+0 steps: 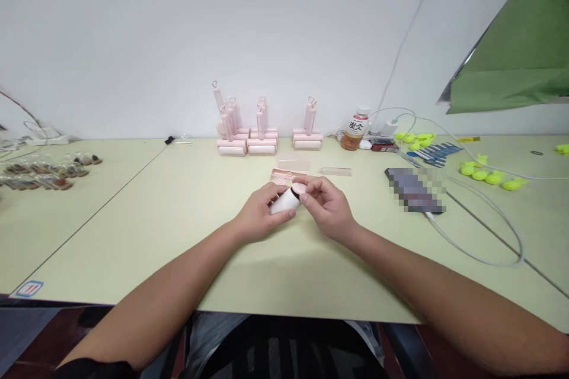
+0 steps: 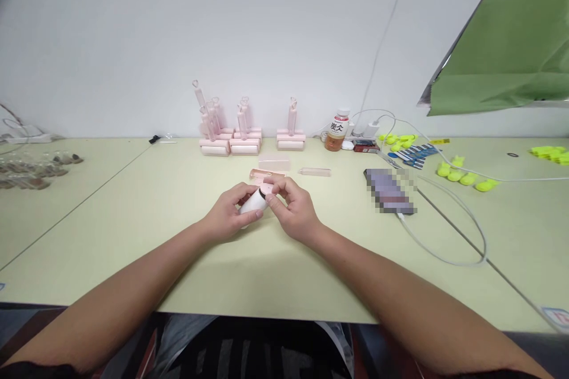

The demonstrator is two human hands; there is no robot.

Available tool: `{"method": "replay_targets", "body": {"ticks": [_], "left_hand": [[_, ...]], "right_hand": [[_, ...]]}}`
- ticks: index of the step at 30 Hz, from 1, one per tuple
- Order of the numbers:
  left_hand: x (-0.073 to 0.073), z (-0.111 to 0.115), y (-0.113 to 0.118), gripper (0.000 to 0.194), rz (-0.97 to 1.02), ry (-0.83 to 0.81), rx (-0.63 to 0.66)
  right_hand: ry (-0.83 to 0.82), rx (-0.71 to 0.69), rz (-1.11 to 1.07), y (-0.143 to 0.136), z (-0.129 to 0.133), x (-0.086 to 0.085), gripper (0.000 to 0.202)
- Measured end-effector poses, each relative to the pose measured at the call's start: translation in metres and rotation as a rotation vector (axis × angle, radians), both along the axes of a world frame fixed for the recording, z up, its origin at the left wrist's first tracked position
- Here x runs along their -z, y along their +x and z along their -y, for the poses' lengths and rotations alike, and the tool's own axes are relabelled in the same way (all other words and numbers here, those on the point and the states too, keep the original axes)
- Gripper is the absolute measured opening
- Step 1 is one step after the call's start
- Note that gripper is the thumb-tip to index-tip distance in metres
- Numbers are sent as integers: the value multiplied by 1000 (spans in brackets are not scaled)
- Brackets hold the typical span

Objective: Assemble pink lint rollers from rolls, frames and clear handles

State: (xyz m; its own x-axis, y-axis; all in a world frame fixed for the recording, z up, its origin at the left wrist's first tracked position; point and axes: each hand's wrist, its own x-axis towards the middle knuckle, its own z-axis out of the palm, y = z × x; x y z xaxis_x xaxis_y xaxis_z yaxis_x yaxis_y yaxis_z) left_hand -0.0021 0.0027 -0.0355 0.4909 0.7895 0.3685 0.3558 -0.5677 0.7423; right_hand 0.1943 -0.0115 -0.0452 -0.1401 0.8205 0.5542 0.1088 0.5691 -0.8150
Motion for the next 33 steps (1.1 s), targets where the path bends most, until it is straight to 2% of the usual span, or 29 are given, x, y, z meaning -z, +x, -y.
{"method": "replay_targets", "body": {"ticks": [15,21,23,25,27,31,33], "left_hand": [[2,0,0,39,29,-7,-4],[-1,2,1,38,54,-18,-6],[-2,2,1,38,63,-21,-5],[-2,2,0,38,78,-26,-13],[-1,1,0,38,98,-22,-28],[-1,-2,-3,39,100,2,-62],[-3,-6,-6,39,142,1,-128]], "right_hand": [[6,-18,95,0,-2,3,12],[37,-41,170,3,-1,3,12],[57,-30,176,2,1,3,25],[80,9,153,1,3,1,53],[118,21,193,0,4,-1,72],[158,-128,415,1,1,-3,74],[124,-116,401,2,-6,0,73]]}}
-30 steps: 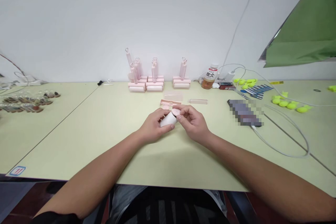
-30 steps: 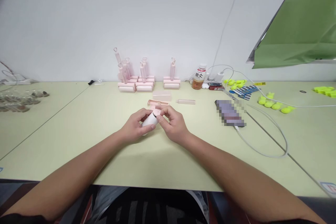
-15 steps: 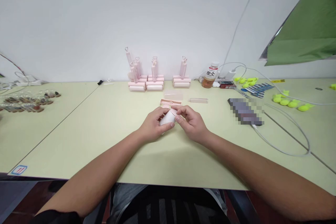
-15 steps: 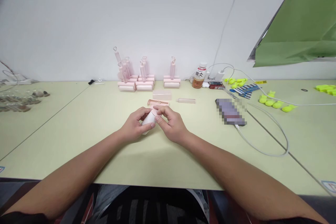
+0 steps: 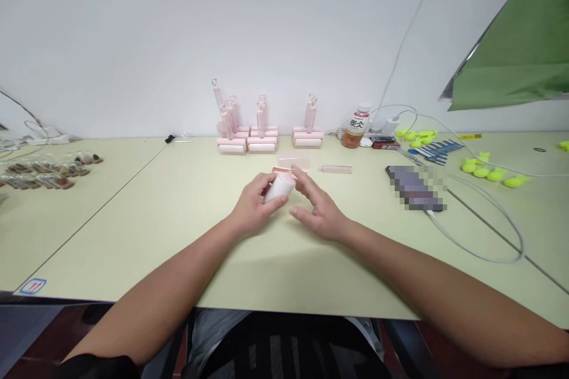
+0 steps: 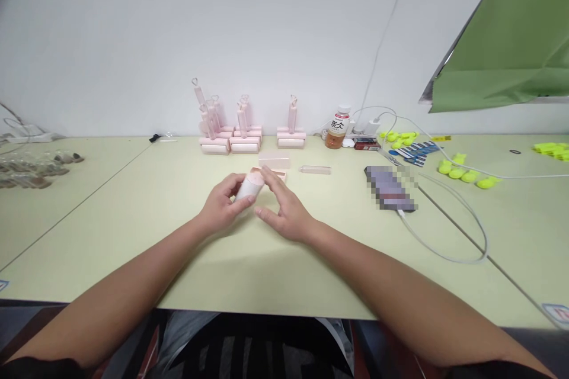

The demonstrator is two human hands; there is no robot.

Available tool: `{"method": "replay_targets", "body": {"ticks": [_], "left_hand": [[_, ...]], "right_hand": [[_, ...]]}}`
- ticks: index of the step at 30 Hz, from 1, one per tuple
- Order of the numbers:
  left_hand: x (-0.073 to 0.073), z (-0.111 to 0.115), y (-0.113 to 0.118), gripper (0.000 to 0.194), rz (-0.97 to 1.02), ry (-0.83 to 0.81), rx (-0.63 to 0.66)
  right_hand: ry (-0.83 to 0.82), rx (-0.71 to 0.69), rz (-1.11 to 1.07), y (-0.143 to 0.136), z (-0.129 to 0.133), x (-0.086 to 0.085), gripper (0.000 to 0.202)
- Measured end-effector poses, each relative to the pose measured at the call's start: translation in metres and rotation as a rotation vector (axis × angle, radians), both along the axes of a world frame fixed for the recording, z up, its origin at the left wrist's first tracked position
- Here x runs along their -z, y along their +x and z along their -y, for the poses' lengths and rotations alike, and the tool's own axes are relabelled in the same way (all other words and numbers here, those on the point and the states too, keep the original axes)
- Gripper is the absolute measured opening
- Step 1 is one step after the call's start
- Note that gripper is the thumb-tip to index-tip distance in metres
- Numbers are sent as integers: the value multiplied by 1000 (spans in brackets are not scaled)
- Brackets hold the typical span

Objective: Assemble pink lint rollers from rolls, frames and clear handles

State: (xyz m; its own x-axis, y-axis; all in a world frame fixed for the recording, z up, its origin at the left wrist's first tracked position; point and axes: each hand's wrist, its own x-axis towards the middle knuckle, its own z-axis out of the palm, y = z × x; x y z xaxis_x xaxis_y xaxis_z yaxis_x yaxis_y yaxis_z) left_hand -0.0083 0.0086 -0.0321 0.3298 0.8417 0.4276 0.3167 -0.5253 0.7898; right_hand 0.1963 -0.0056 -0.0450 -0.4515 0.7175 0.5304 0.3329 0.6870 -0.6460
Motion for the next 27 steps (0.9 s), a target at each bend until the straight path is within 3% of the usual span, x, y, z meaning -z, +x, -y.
{"method": "replay_targets", "body": {"ticks": [3,8,12,19,23,27], "left_hand": [[-6,-8,-6,46,216,-24,-159],[-10,-18,-12,57,468,-143,-362],[-9,-22,-9,45,531,-231,-344],[-16,-20,-9,31,655,-397,-372],[-19,-19,-10,28,705,-477,-342],[-16,-23,-11,27,751,-497,-351]], "right_hand": [[-32,120,86,1,-15,8,61],[-77,210,492,-7,-34,19,59],[-59,200,634,-12,-34,17,58],[-3,343,540,-9,-22,15,32],[37,384,478,-8,-24,15,31],[29,353,552,-8,-30,15,40]]}}
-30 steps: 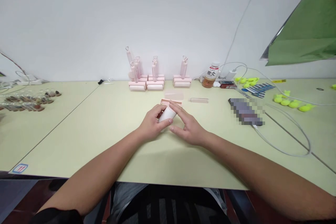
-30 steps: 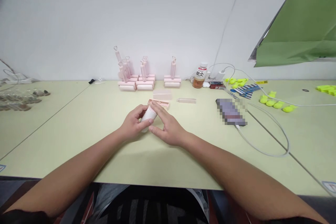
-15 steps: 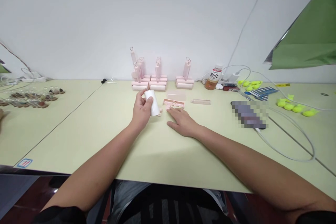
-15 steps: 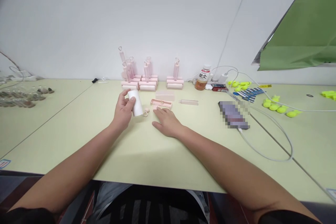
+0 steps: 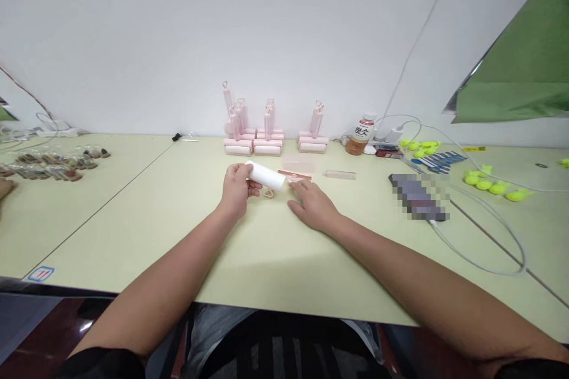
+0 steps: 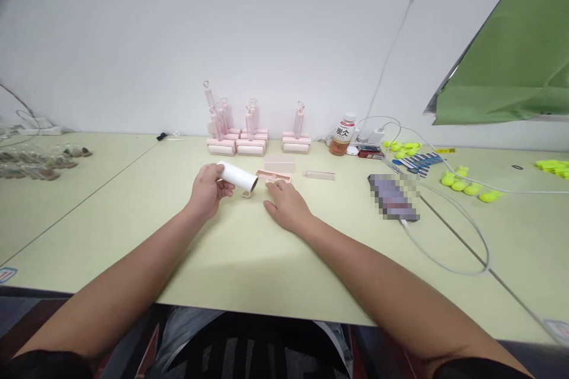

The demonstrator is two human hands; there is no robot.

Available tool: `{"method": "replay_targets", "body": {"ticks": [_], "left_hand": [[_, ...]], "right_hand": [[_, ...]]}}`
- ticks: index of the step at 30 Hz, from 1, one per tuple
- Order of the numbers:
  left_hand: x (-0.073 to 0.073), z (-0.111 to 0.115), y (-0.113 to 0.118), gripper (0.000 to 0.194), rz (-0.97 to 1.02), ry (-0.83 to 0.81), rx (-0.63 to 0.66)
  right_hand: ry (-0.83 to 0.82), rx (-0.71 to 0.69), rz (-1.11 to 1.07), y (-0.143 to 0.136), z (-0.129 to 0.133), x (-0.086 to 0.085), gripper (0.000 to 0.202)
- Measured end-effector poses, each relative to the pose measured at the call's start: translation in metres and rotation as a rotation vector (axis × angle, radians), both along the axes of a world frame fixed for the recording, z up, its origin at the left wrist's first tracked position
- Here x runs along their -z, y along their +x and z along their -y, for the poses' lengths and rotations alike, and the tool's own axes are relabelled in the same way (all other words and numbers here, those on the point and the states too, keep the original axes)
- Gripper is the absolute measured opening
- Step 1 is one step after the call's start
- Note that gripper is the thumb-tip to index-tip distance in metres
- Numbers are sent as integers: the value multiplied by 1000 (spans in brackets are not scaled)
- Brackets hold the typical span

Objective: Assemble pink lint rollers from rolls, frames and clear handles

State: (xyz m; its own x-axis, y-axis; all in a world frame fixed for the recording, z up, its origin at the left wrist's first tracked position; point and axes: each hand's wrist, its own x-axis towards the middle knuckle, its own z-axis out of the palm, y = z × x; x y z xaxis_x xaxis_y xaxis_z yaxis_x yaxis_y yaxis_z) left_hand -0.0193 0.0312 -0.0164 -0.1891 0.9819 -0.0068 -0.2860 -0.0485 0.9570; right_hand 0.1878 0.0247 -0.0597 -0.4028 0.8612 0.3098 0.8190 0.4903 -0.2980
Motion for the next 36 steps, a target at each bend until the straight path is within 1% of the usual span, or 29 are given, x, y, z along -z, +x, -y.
{"method": "replay_targets", "body": {"ticks": [3,6,9,12,15,19,21,22,24,26,28,30,33,36], "left_hand": [[2,-2,-1,27,13,0,3],[2,-3,-2,28,17,12,7],[2,-3,-2,30,22,18,1],[3,-4,-2,29,31,21,-14],[4,-6,-3,27,44,17,-22],[5,-8,-4,25,61,10,-13],[6,-9,-5,23,76,2,-16],[7,-9,-4,23,86,-4,-16],[7,-9,-4,21,106,-19,-13],[7,-8,-2,20,118,-36,-10],[6,-6,-1,20,117,-43,1],[6,-5,-1,23,105,-49,27],[6,-4,-1,24,86,-68,50],[10,-6,-1,20,78,-90,35]], "right_hand": [[-36,0,57,1,-2,1,36],[-5,-15,48,2,-2,3,31],[31,-47,54,2,-3,5,41],[2,-58,110,2,-6,5,49],[-39,-69,130,1,-8,2,51],[-75,-108,74,0,-7,-2,40],[-73,-79,9,0,-5,-1,35],[-70,-51,-23,0,-3,-1,37],[-67,-10,-63,-1,-2,0,46],[-75,-32,-49,-1,-1,1,50],[-98,-94,-6,0,-3,0,44],[-119,-126,18,1,-5,-1,37],[-119,-107,-8,6,-7,-1,35],[-110,-86,-37,9,-6,-1,24]]}}
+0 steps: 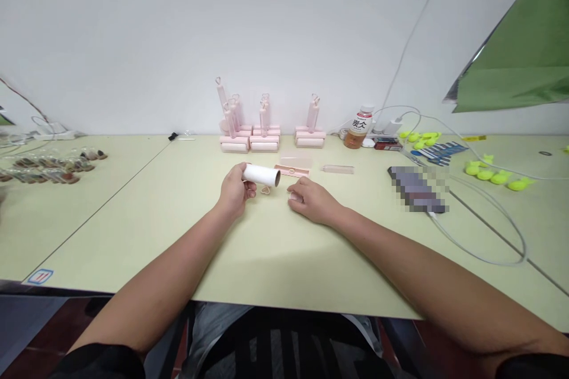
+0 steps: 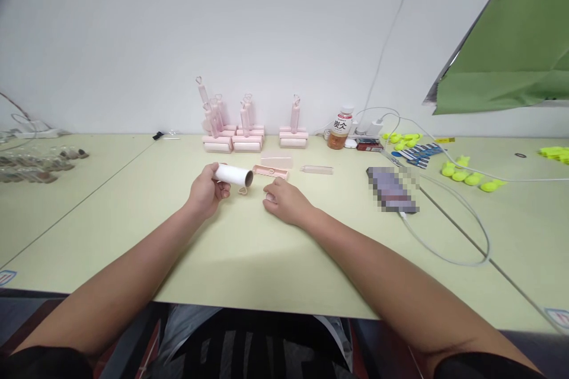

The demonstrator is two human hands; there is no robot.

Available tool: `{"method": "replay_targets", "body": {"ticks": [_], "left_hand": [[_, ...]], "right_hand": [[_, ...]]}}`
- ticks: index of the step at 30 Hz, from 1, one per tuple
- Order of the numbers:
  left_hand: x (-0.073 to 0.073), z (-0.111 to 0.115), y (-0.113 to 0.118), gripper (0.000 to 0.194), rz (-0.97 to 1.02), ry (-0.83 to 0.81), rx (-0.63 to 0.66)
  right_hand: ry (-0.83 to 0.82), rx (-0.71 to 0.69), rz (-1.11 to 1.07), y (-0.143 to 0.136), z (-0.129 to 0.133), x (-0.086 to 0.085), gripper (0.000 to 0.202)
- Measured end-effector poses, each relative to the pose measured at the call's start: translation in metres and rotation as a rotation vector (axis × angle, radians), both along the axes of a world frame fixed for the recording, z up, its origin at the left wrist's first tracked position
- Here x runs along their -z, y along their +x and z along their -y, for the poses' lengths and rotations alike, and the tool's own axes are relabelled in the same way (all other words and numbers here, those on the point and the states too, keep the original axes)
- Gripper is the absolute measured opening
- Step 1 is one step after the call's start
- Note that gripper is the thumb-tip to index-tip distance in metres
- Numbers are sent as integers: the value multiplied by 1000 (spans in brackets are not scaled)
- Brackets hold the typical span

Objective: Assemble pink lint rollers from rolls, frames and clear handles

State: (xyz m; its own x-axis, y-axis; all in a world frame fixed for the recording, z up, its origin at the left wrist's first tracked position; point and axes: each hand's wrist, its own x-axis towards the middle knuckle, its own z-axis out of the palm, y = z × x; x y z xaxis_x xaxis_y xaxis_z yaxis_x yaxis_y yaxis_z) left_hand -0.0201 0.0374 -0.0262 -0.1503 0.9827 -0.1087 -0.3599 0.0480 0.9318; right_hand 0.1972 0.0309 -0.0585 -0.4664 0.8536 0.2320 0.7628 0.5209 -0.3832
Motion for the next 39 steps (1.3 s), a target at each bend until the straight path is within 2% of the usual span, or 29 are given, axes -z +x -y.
{"method": "replay_targets", "body": {"ticks": [6,10,14,17,20,27,35,39], "left_hand": [[6,-4,1,19,-15,-36,-21],[5,-3,2,19,-25,-53,-4],[8,-1,4,21,-68,-59,35],[12,1,7,23,-130,-37,96],[15,4,11,23,-191,-3,151],[17,8,15,23,-221,1,209],[18,5,14,26,-128,-15,237],[17,6,14,29,-165,6,234]], "right_hand": [[35,53,-45,1,5,-7,8],[27,61,-130,1,8,-10,19],[-54,96,-508,0,11,-4,6],[-99,35,-838,-2,13,3,17],[-124,-29,-995,-6,15,6,18],[-175,-25,-950,-10,22,4,22],[-208,-52,-1058,-10,20,8,42],[-195,-79,-1046,-11,19,9,42]]}}
